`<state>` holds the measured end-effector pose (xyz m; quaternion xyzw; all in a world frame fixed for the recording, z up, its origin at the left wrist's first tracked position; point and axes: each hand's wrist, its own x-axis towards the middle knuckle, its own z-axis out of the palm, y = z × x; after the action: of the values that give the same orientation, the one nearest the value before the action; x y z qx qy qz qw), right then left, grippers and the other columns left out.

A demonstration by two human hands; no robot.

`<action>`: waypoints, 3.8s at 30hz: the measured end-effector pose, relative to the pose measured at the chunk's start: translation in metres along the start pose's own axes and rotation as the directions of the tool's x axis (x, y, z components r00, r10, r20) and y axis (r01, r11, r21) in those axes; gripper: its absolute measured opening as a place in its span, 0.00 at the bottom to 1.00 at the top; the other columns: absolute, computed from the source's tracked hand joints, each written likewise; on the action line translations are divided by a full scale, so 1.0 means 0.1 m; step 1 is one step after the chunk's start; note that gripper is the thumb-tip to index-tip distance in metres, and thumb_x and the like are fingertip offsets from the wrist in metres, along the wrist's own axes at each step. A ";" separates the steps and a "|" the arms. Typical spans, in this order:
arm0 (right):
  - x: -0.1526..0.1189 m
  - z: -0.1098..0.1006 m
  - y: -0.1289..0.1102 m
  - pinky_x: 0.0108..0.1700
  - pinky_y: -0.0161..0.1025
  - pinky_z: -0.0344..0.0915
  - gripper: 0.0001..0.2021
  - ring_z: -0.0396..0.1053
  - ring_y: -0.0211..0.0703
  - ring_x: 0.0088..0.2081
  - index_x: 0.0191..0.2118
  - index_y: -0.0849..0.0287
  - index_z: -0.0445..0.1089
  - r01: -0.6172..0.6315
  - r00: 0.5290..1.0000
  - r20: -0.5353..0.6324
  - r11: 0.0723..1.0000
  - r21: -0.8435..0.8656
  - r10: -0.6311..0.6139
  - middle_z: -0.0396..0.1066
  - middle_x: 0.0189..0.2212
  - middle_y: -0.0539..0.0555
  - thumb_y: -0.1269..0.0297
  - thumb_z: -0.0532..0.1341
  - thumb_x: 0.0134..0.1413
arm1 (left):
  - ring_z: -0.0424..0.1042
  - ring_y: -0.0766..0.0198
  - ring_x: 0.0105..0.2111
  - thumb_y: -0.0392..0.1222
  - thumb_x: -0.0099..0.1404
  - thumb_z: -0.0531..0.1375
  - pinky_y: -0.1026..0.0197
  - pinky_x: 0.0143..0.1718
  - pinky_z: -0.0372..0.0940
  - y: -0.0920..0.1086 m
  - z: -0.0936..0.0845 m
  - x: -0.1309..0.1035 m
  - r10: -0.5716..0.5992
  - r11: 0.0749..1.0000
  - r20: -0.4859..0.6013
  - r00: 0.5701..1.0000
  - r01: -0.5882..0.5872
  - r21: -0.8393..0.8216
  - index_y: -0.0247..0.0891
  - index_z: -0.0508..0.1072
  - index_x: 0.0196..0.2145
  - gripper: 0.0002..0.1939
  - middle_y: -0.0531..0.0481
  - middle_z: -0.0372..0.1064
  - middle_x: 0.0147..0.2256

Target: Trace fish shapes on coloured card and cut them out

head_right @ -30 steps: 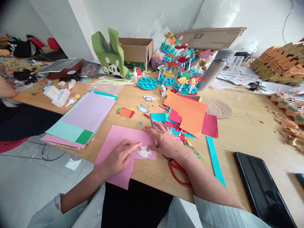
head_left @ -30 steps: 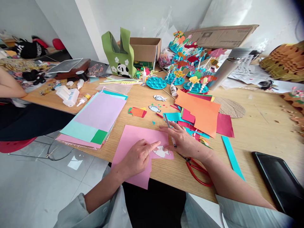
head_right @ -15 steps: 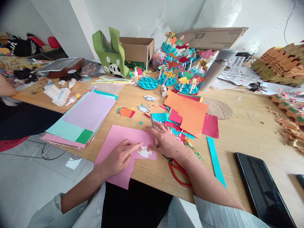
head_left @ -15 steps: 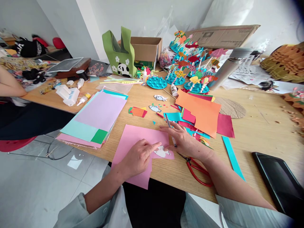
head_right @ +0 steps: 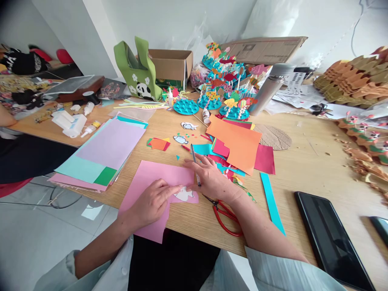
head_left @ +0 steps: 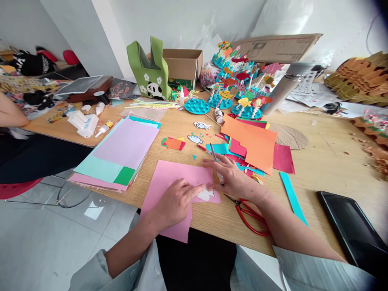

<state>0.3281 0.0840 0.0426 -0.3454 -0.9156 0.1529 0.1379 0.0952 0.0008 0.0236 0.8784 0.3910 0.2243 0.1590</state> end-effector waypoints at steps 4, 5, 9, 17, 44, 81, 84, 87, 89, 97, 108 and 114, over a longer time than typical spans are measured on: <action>0.01 0.00 -0.03 0.58 0.66 0.56 0.36 0.49 0.65 0.65 0.63 0.49 0.57 -0.009 0.999 0.031 1.000 -0.018 0.009 0.64 0.59 0.59 0.60 0.69 0.49 | 0.64 0.58 0.44 0.23 0.64 0.46 0.52 0.47 0.65 0.01 -0.02 0.00 -0.075 0.996 0.011 0.997 0.076 -0.049 0.38 0.52 0.64 0.32 0.46 0.71 0.45; 0.01 0.00 -0.03 0.58 0.67 0.56 0.37 0.48 0.65 0.65 0.64 0.48 0.57 -0.007 0.999 0.032 1.000 -0.017 0.008 0.64 0.59 0.59 0.59 0.69 0.48 | 0.65 0.58 0.45 0.22 0.63 0.46 0.52 0.47 0.65 0.01 -0.03 0.00 -0.091 0.994 0.015 0.996 0.092 -0.065 0.38 0.50 0.64 0.33 0.46 0.72 0.46; 0.01 0.01 -0.01 0.58 0.67 0.57 0.38 0.50 0.65 0.65 0.64 0.49 0.56 -0.014 1.000 0.022 1.000 -0.012 0.014 0.65 0.59 0.59 0.58 0.69 0.48 | 0.66 0.59 0.48 0.22 0.62 0.47 0.50 0.50 0.64 0.02 -0.07 0.03 -0.122 0.984 0.000 0.993 0.121 -0.133 0.39 0.48 0.65 0.35 0.47 0.73 0.45; 0.01 0.03 0.01 0.57 0.67 0.57 0.36 0.51 0.65 0.64 0.63 0.50 0.57 0.001 1.000 0.005 0.999 -0.032 -0.001 0.64 0.59 0.61 0.54 0.68 0.49 | 0.66 0.56 0.46 0.22 0.60 0.46 0.50 0.47 0.66 0.12 -0.07 0.07 -0.130 0.990 -0.021 0.991 0.129 -0.053 0.35 0.53 0.62 0.33 0.44 0.73 0.42; 0.01 0.01 -0.03 0.58 0.65 0.56 0.35 0.50 0.66 0.65 0.61 0.50 0.59 -0.030 0.999 0.017 0.999 -0.029 0.031 0.65 0.58 0.59 0.58 0.69 0.48 | 0.65 0.53 0.45 0.31 0.64 0.51 0.50 0.44 0.63 0.42 0.11 0.02 -0.131 0.963 0.081 0.988 0.108 0.246 0.36 0.67 0.53 0.20 0.42 0.67 0.46; 0.13 -0.17 -0.59 0.30 0.37 0.64 0.25 0.68 0.38 0.25 0.35 0.60 0.73 -0.194 0.880 -0.086 0.518 0.833 0.467 0.70 0.22 0.51 0.45 0.49 0.64 | 0.63 0.51 0.53 0.39 0.66 0.52 0.52 0.50 0.54 0.52 0.38 -0.11 -0.057 0.840 -0.098 0.994 0.101 0.534 0.29 0.67 0.54 0.21 0.34 0.67 0.53; 0.19 -0.04 -0.59 0.28 0.36 0.63 0.21 0.67 0.37 0.22 0.28 0.60 0.71 -0.189 0.890 -0.073 0.512 0.838 0.449 0.69 0.19 0.50 0.46 0.58 0.59 | 0.63 0.50 0.54 0.37 0.66 0.51 0.52 0.50 0.54 0.54 0.41 -0.12 -0.030 0.819 -0.106 0.994 0.085 0.567 0.27 0.67 0.55 0.22 0.32 0.68 0.52; 0.22 0.05 -0.56 0.26 0.34 0.64 0.17 0.68 0.37 0.23 0.30 0.60 0.70 -0.179 0.872 -0.075 0.458 0.871 0.483 0.70 0.22 0.50 0.49 0.67 0.49 | 0.63 0.49 0.55 0.36 0.65 0.50 0.51 0.52 0.53 0.55 0.42 -0.13 -0.022 0.806 -0.101 0.995 0.078 0.587 0.25 0.67 0.55 0.23 0.32 0.68 0.52; 0.22 0.09 -0.54 0.25 0.34 0.65 0.16 0.68 0.37 0.23 0.30 0.60 0.69 -0.186 0.868 -0.076 0.463 0.867 0.490 0.69 0.23 0.50 0.50 0.67 0.50 | 0.63 0.48 0.55 0.37 0.65 0.50 0.51 0.53 0.52 0.57 0.43 -0.13 -0.027 0.804 -0.097 0.995 0.079 0.589 0.24 0.67 0.55 0.23 0.31 0.67 0.53; 0.15 0.22 -0.57 0.25 0.32 0.62 0.16 0.65 0.35 0.23 0.30 0.58 0.64 -0.259 0.865 -0.116 0.631 0.731 0.489 0.67 0.21 0.49 0.51 0.55 0.63 | 0.63 0.49 0.56 0.43 0.68 0.52 0.51 0.55 0.50 0.60 0.41 -0.11 -0.065 0.825 -0.088 0.994 0.103 0.556 0.25 0.68 0.54 0.22 0.32 0.68 0.53; 0.14 0.17 -0.49 0.27 0.35 0.65 0.10 0.69 0.39 0.28 0.34 0.57 0.67 -0.184 0.848 -0.343 0.830 0.527 0.405 0.70 0.28 0.52 0.57 0.56 0.63 | 0.65 0.49 0.53 0.43 0.69 0.52 0.51 0.52 0.52 0.61 0.39 -0.08 -0.064 0.830 -0.125 0.990 0.123 0.544 0.26 0.69 0.52 0.21 0.33 0.69 0.52; 0.04 -0.09 -0.35 0.42 0.44 0.66 0.09 0.69 0.47 0.41 0.46 0.55 0.69 -0.051 0.931 -0.360 0.998 0.028 0.058 0.74 0.39 0.56 0.69 0.55 0.64 | 0.68 0.51 0.47 0.44 0.68 0.52 0.51 0.50 0.52 0.55 0.45 -0.01 0.010 0.836 -0.278 0.961 0.144 0.529 0.27 0.73 0.46 0.18 0.34 0.73 0.46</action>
<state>0.3078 0.0638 0.0647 -0.3916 -0.8633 0.0989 0.3025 0.1520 -0.0396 0.0098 0.8340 0.4872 0.2155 -0.1438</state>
